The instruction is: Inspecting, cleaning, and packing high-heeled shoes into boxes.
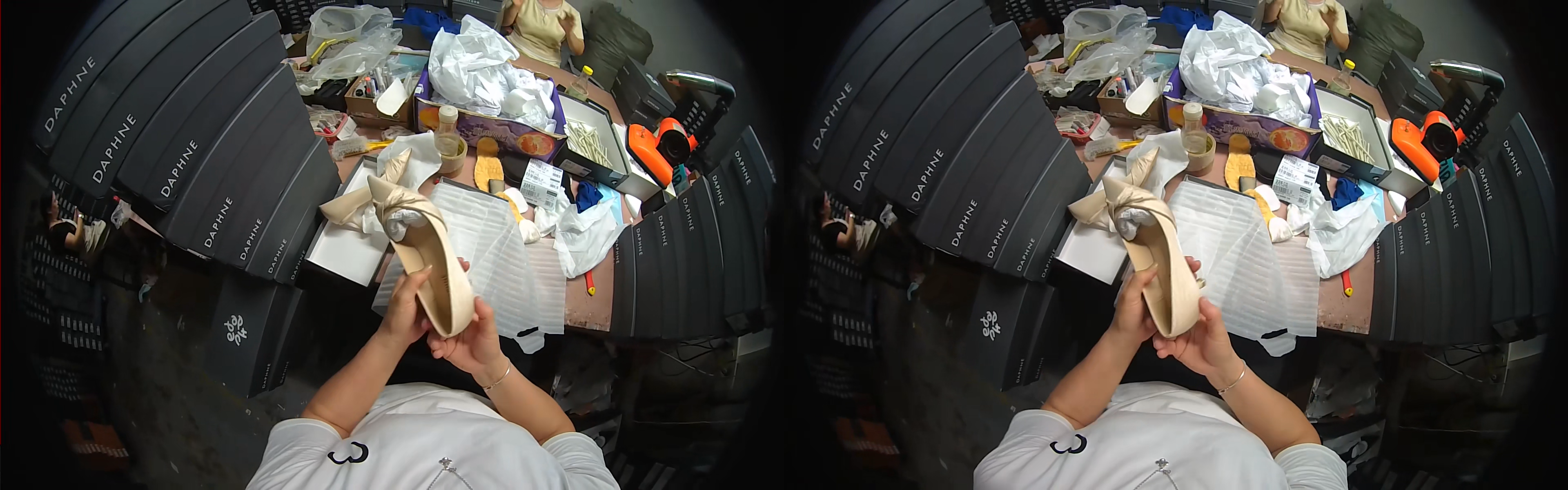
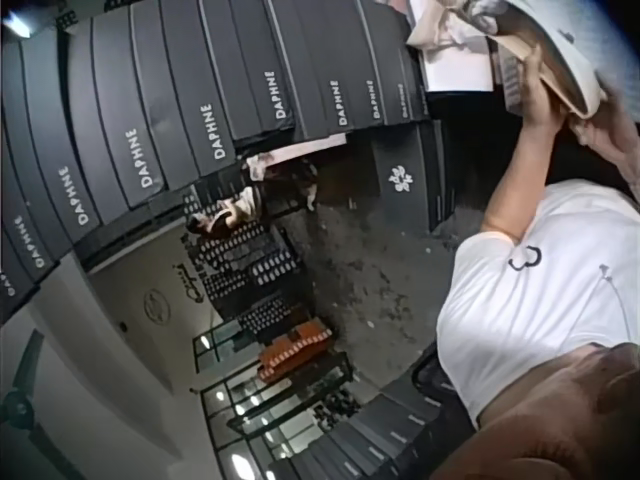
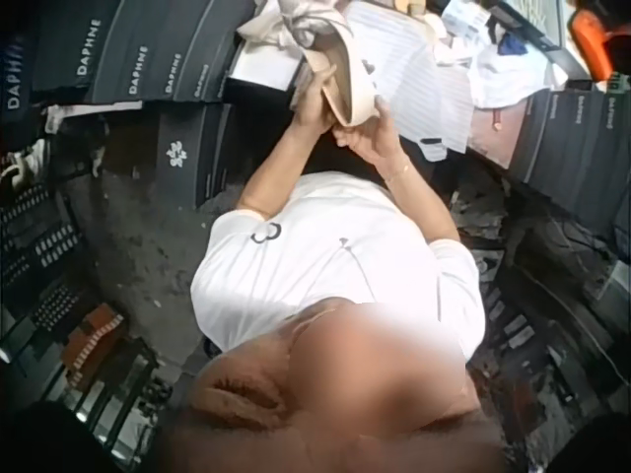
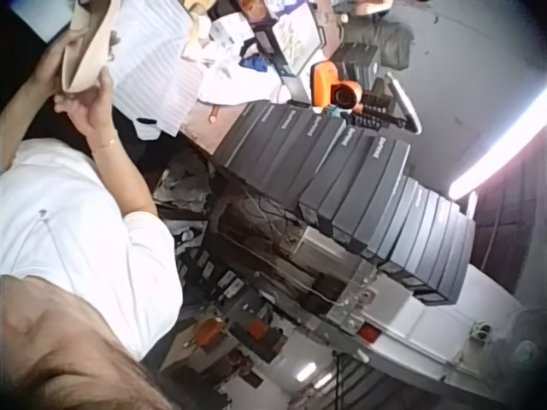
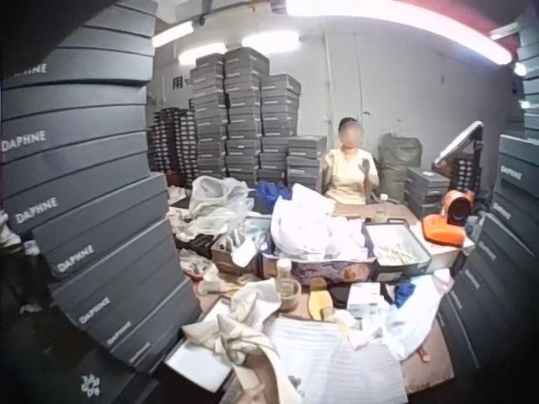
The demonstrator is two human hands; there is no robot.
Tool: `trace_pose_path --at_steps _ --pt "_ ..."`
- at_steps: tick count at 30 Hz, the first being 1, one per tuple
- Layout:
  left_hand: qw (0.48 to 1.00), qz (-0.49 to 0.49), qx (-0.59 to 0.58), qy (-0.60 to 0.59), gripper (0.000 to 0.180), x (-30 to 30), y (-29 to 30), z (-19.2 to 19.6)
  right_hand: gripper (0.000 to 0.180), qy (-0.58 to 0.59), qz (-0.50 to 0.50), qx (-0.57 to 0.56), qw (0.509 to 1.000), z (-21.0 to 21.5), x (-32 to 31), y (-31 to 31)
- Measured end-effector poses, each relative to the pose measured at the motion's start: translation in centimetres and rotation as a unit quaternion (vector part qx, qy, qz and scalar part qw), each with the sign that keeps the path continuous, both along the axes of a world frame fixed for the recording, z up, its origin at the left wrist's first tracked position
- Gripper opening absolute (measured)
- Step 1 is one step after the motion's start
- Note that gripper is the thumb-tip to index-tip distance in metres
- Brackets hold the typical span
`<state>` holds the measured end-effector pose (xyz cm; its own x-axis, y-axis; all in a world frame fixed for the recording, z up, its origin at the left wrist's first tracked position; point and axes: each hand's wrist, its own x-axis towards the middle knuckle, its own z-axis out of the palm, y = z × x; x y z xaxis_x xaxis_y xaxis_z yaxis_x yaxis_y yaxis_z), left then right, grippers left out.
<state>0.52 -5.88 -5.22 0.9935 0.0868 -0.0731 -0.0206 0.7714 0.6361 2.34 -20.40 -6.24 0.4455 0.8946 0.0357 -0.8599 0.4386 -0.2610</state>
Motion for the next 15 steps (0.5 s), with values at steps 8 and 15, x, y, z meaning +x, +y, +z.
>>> trace_pose_path --at_steps 8,15 --pt "0.981 0.083 0.17 0.033 0.048 -1.4 2.6 0.0 0.04 -0.329 -0.159 -0.351 0.862 1.7 0.9 -3.2" --pt "0.945 0.055 0.32 0.05 0.049 -1.4 1.3 0.3 0.059 -0.339 -0.159 -0.333 0.865 0.8 0.5 -1.6"
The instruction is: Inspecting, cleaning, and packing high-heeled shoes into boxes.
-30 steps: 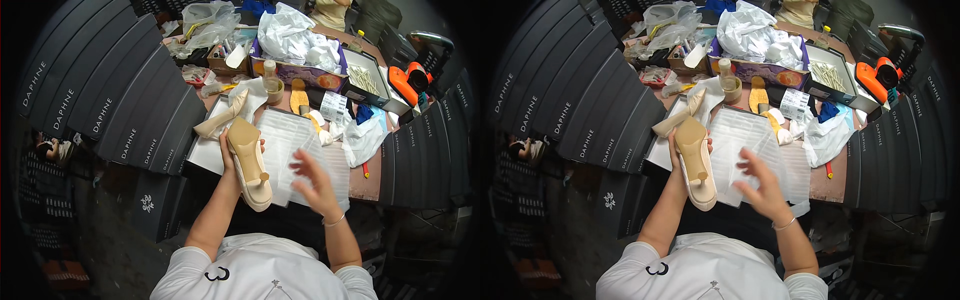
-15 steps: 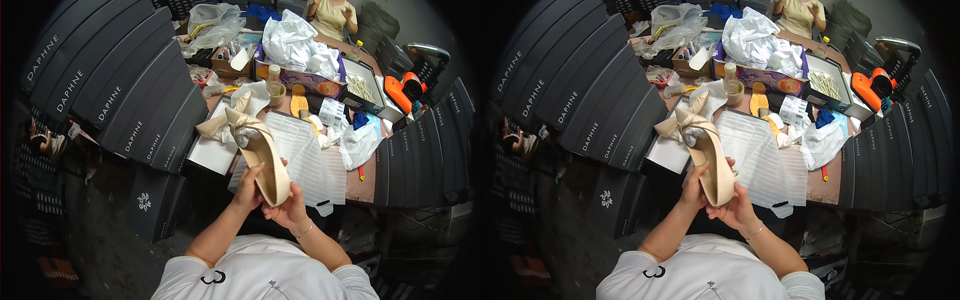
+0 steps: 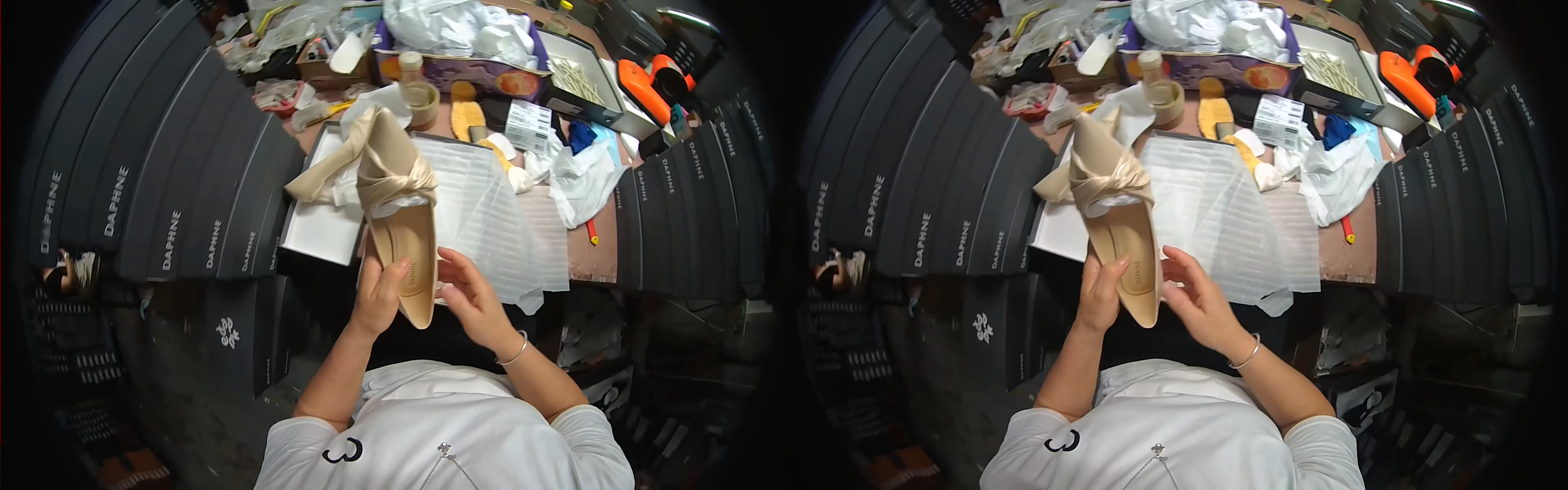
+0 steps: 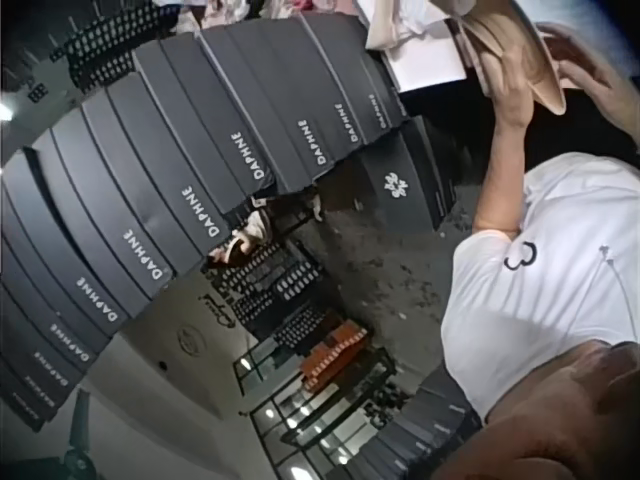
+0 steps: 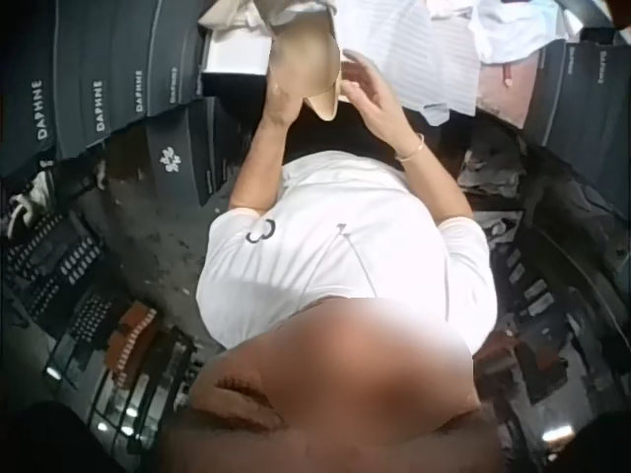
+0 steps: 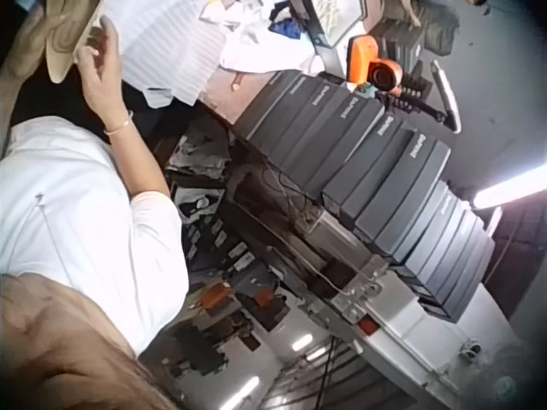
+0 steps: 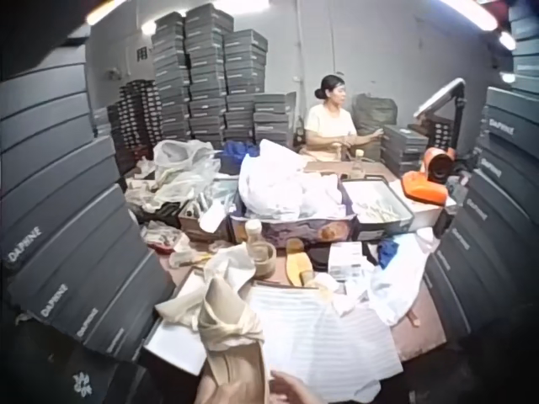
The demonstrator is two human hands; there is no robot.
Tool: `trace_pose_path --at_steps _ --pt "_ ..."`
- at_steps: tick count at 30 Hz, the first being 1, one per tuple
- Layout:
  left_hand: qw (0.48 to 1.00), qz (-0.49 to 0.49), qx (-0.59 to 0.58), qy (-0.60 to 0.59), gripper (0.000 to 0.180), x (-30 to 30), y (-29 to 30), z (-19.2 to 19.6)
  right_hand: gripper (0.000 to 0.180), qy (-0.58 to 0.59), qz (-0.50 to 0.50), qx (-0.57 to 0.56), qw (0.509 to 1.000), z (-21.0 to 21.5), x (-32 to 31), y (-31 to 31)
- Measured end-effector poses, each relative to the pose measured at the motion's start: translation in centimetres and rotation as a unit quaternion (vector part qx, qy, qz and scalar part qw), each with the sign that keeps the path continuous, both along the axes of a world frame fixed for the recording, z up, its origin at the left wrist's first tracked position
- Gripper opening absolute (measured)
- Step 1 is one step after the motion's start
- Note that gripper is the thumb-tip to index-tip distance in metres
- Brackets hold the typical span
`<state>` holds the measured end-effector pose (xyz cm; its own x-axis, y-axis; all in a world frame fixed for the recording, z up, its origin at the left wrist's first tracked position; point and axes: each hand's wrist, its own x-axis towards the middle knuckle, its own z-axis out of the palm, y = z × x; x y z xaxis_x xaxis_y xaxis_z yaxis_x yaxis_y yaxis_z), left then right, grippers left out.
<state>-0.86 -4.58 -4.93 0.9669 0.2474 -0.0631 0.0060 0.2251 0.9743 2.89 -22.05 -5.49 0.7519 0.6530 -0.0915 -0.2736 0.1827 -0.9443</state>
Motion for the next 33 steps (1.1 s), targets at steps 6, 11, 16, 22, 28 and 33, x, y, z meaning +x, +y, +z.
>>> trace_pose_path --at_steps 6,11,16,22,28,33 --pt "0.997 -0.042 -0.02 -0.066 0.057 4.3 -4.5 1.5 0.086 -0.375 -0.106 -0.203 0.898 1.9 2.6 -2.1" --pt "0.908 -0.187 0.349 -0.138 0.027 13.1 -5.4 6.0 0.075 -0.295 -0.227 -0.235 0.898 2.0 6.0 -13.4" --pt "0.677 -0.327 0.582 -0.31 0.022 24.2 -12.2 0.5 0.066 -0.101 -0.341 -0.201 0.913 -0.9 4.1 -23.4" --pt "0.467 -0.356 0.722 -0.365 0.015 31.0 -19.2 -8.8 0.061 0.014 -0.412 -0.069 0.908 -2.7 2.4 -24.6" --pt "0.461 -0.327 0.725 -0.394 0.013 34.1 -18.9 -6.1 0.073 -0.025 -0.383 -0.088 0.919 -2.6 2.4 -24.9" --pt "0.585 -0.205 0.653 -0.436 0.014 35.3 -16.2 4.6 0.07 -0.06 -0.323 0.008 0.944 2.0 1.7 -23.5"
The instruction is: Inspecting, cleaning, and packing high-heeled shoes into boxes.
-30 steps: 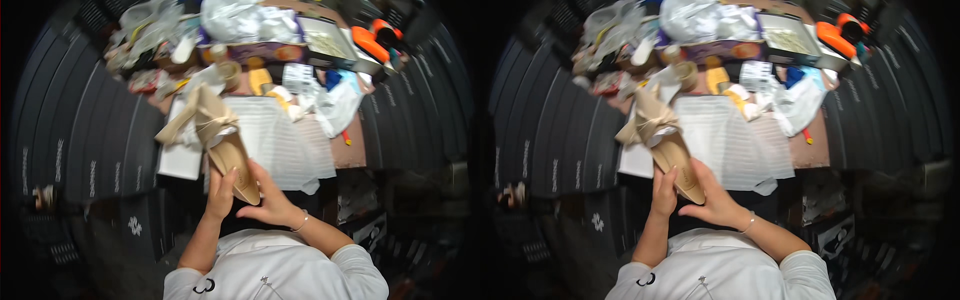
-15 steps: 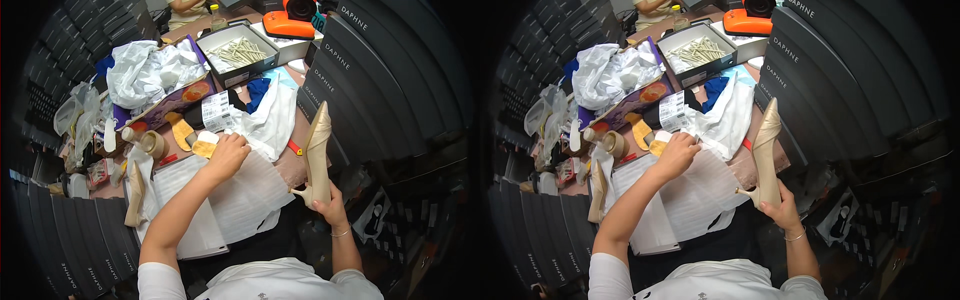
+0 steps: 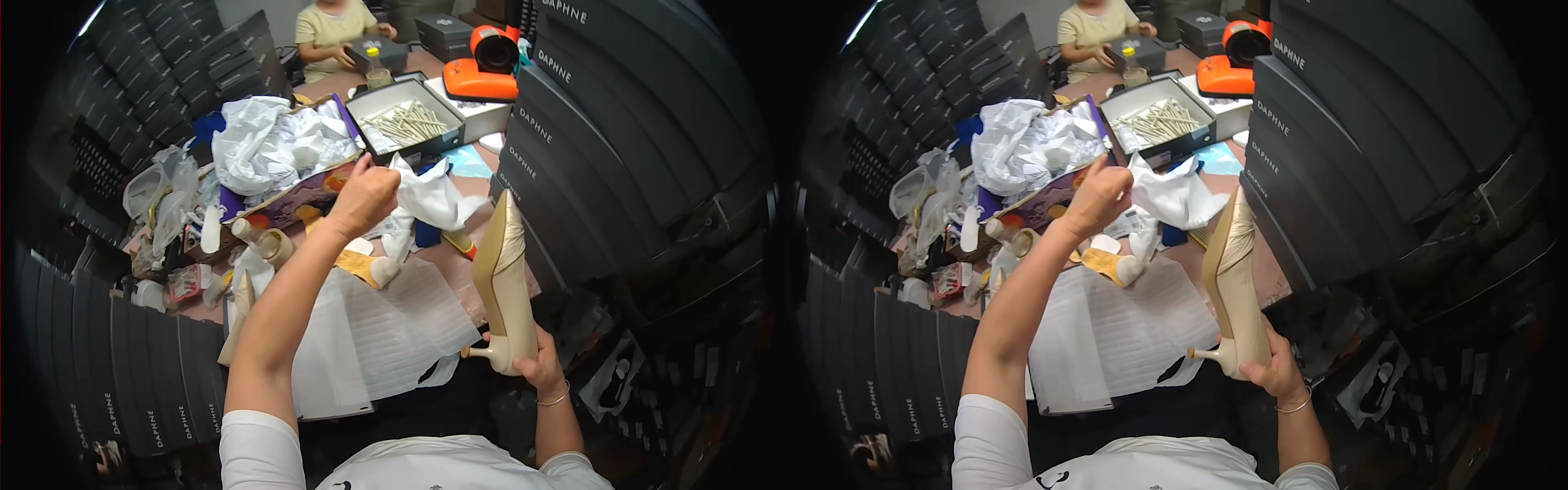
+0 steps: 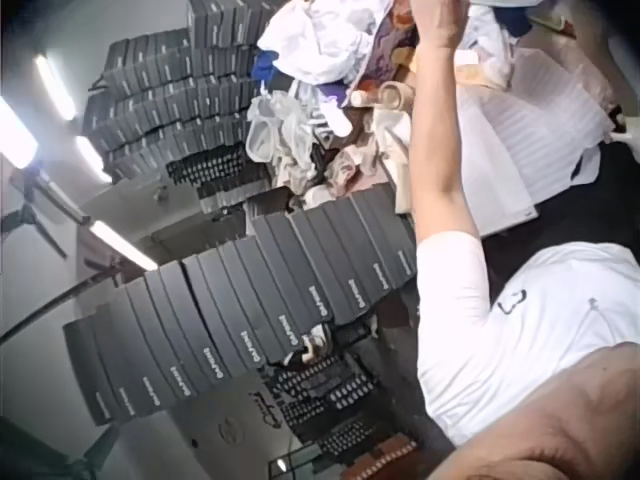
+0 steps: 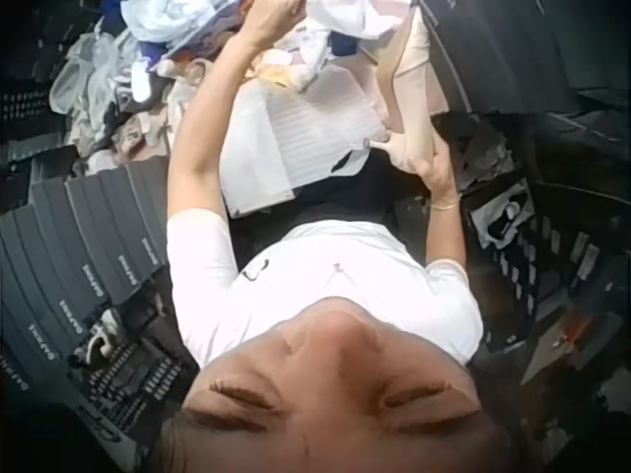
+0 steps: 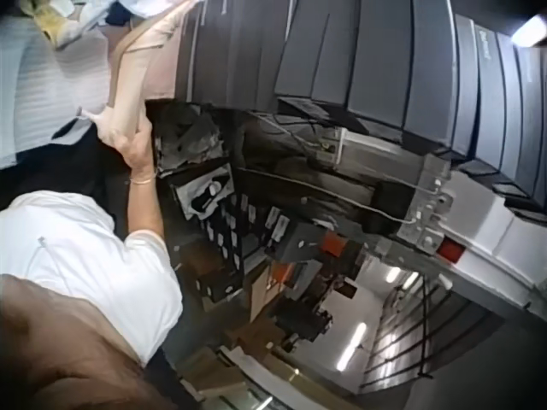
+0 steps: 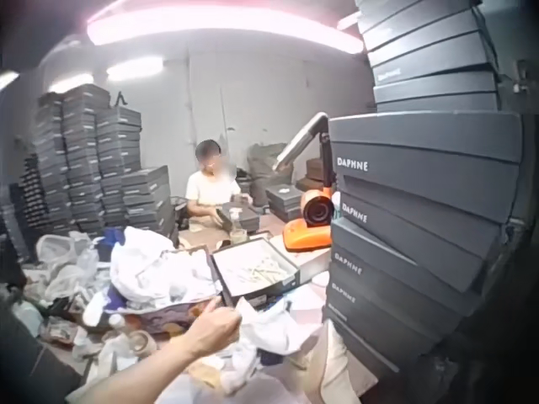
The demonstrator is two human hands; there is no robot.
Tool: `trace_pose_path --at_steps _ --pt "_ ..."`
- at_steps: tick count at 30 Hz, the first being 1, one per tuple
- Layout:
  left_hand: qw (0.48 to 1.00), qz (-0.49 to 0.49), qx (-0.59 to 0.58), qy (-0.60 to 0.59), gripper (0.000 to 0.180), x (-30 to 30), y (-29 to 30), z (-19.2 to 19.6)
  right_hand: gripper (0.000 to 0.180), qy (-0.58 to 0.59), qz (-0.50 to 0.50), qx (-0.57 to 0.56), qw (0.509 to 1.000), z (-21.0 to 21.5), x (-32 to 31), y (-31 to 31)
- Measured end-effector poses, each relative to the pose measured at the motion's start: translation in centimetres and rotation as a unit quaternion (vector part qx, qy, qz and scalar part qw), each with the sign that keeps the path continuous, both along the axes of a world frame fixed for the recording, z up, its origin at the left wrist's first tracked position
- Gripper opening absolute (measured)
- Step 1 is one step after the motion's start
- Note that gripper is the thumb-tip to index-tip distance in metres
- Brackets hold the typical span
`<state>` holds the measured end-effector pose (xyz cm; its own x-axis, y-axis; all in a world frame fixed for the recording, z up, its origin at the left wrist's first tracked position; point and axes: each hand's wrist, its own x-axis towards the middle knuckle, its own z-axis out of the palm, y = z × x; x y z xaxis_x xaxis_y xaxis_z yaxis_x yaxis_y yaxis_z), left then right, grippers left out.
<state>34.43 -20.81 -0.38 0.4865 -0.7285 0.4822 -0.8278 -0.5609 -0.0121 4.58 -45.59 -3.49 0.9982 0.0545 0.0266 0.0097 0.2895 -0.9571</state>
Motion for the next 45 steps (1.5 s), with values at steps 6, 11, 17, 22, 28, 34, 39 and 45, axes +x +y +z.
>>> trace_pose_path --at_steps 6,11,17,22,28,34,39,45 --pt "0.971 0.132 0.022 -0.197 0.011 -5.6 10.4 10.0 0.081 -0.063 0.176 0.029 0.982 4.4 -1.2 2.8" --pt "0.964 0.191 0.162 -0.096 0.005 -18.0 15.3 7.4 0.077 -0.068 0.237 0.027 0.969 3.9 -2.1 5.9" --pt "0.876 0.209 -0.169 0.402 0.013 -23.4 18.4 -3.8 0.076 0.013 0.34 0.027 0.94 3.4 -3.5 8.0" --pt "0.925 0.257 -0.231 0.158 0.016 -26.0 17.4 -2.4 0.076 0.102 0.428 -0.009 0.898 3.7 -4.3 8.8" --pt "0.967 0.095 -0.144 0.187 0.017 -31.5 16.0 4.3 0.056 0.178 0.387 0.077 0.901 2.4 0.4 15.1" --pt "0.916 0.347 -0.103 0.171 0.024 -30.2 20.9 -0.3 0.072 0.166 0.323 0.201 0.91 0.8 0.0 15.1" --pt "0.51 0.094 -0.751 0.408 0.021 -28.3 17.0 -4.8 0.07 0.247 0.309 0.331 0.857 -4.3 -1.6 12.8" --pt "0.753 0.198 -0.571 0.259 0.024 -27.7 11.8 -2.7 0.076 0.22 0.353 0.406 0.813 -4.2 -1.9 11.5"
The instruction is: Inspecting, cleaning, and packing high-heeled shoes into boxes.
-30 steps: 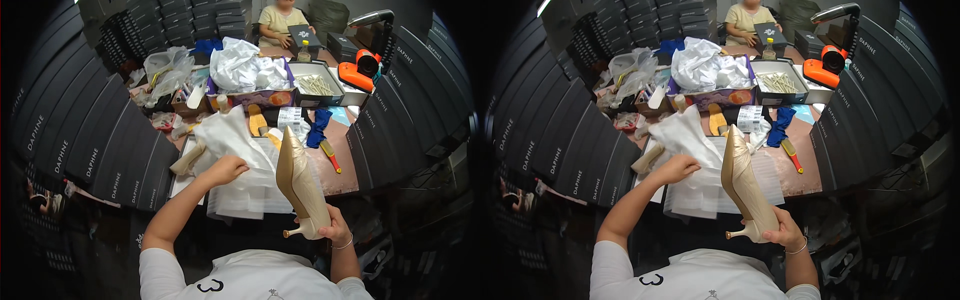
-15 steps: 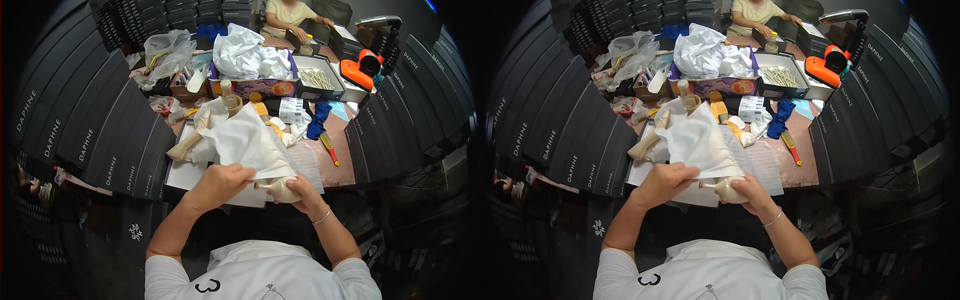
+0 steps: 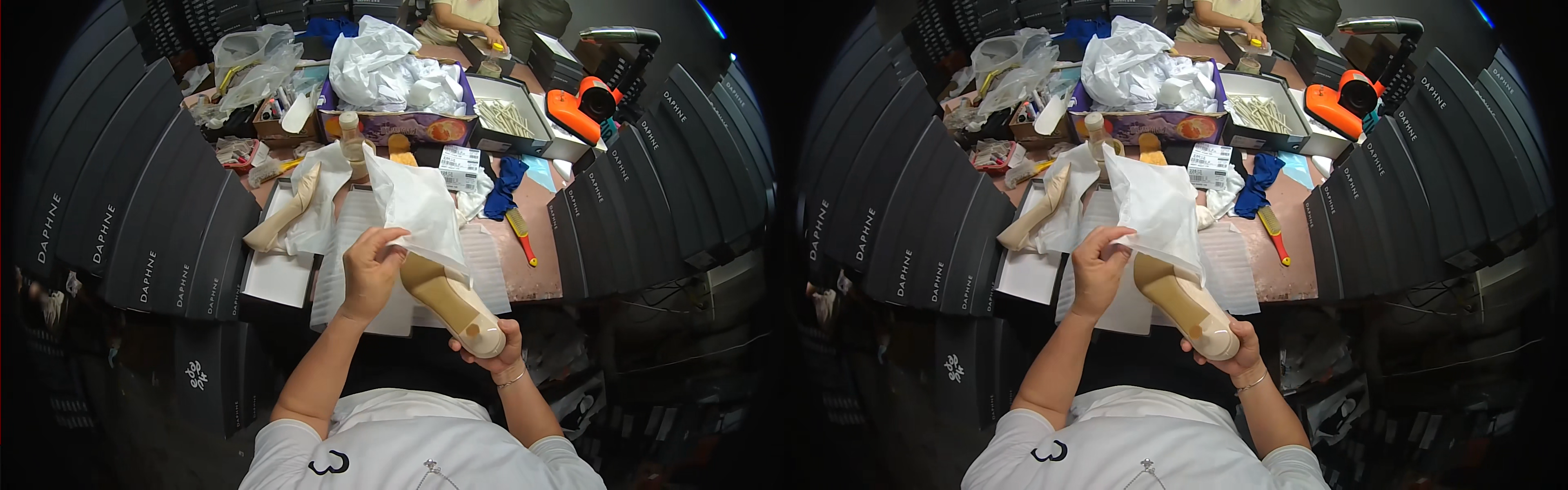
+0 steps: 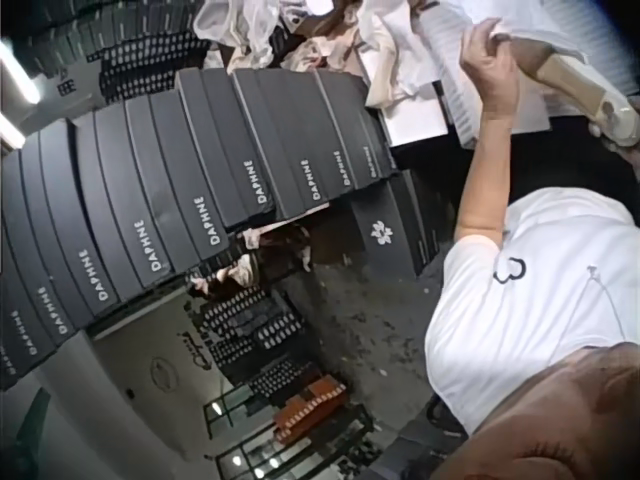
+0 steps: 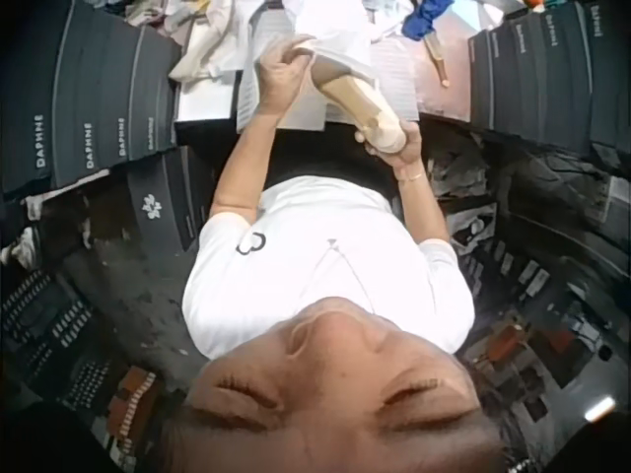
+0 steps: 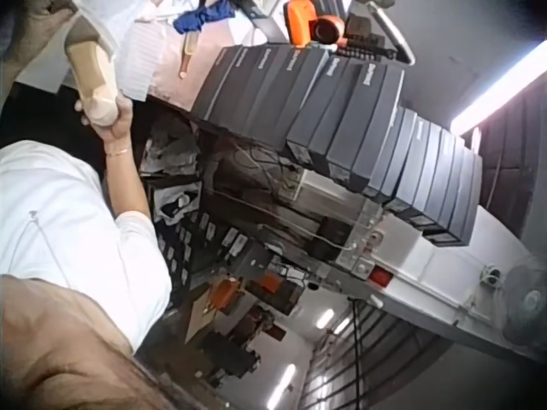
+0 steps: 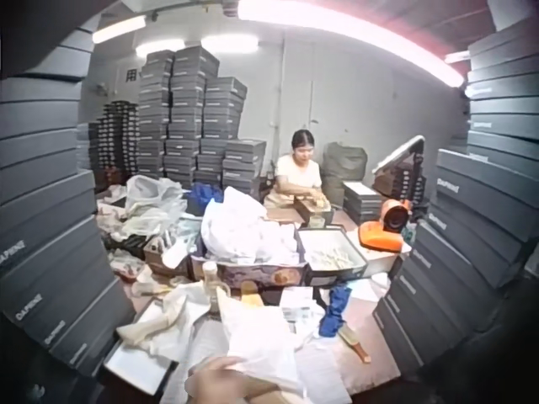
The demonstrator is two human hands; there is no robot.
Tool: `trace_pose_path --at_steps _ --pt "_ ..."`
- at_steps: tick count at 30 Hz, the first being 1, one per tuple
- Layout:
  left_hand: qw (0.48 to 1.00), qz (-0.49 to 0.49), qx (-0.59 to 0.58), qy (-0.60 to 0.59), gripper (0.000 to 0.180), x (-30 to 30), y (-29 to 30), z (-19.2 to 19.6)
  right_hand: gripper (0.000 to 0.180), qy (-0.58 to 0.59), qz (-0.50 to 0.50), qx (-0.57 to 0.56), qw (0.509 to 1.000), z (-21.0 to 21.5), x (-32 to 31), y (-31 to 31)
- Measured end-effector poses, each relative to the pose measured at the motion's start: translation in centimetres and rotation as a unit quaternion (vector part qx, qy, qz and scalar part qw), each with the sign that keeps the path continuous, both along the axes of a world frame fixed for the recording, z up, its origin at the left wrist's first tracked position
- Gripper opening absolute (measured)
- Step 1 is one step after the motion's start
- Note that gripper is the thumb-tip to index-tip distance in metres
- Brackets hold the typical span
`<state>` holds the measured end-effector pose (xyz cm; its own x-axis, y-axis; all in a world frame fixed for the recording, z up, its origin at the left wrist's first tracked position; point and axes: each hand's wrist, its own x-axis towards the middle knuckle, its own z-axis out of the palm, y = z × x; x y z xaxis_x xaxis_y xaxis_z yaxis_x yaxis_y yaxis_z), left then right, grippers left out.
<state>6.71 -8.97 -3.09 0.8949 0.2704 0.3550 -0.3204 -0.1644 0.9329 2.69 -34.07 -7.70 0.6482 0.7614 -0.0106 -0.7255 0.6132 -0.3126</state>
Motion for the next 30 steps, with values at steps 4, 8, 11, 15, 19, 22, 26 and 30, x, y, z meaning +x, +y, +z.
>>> trace_pose_path --at_steps 4,8,11,15,19,22,26,30 --pt "0.951 -0.03 0.28 -0.128 0.036 -2.2 -1.1 3.3 0.081 -0.095 0.006 -0.056 0.994 3.7 1.1 -0.3" --pt "0.902 -0.148 0.302 -0.27 0.039 -4.5 -3.2 6.0 0.073 -0.174 -0.209 -0.251 0.929 6.1 0.4 3.1" --pt "0.9 -0.203 0.271 -0.274 0.035 -4.0 -6.2 5.7 0.069 -0.191 -0.277 -0.375 0.864 2.0 2.4 4.2" --pt "0.925 -0.222 0.247 -0.186 0.041 -5.5 -8.2 1.7 0.064 -0.115 -0.276 -0.382 0.875 -1.1 4.2 2.5" --pt "0.893 -0.347 0.242 -0.152 0.049 -6.1 -10.5 -0.4 0.06 -0.074 -0.337 -0.44 0.829 -4.4 7.1 -1.8" --pt "0.921 -0.26 0.255 -0.137 0.051 -2.3 -6.0 1.1 0.056 -0.092 -0.376 -0.541 0.747 -6.8 11.5 -7.4" --pt "0.889 0.155 0.419 0.101 0.062 4.4 12.0 -3.5 0.042 -0.546 -0.253 -0.761 0.243 -2.4 12.1 -6.3" --pt "0.807 0.107 0.494 0.307 0.057 4.5 24.0 -8.7 0.035 -0.58 -0.203 -0.623 0.484 3.8 9.9 1.3"
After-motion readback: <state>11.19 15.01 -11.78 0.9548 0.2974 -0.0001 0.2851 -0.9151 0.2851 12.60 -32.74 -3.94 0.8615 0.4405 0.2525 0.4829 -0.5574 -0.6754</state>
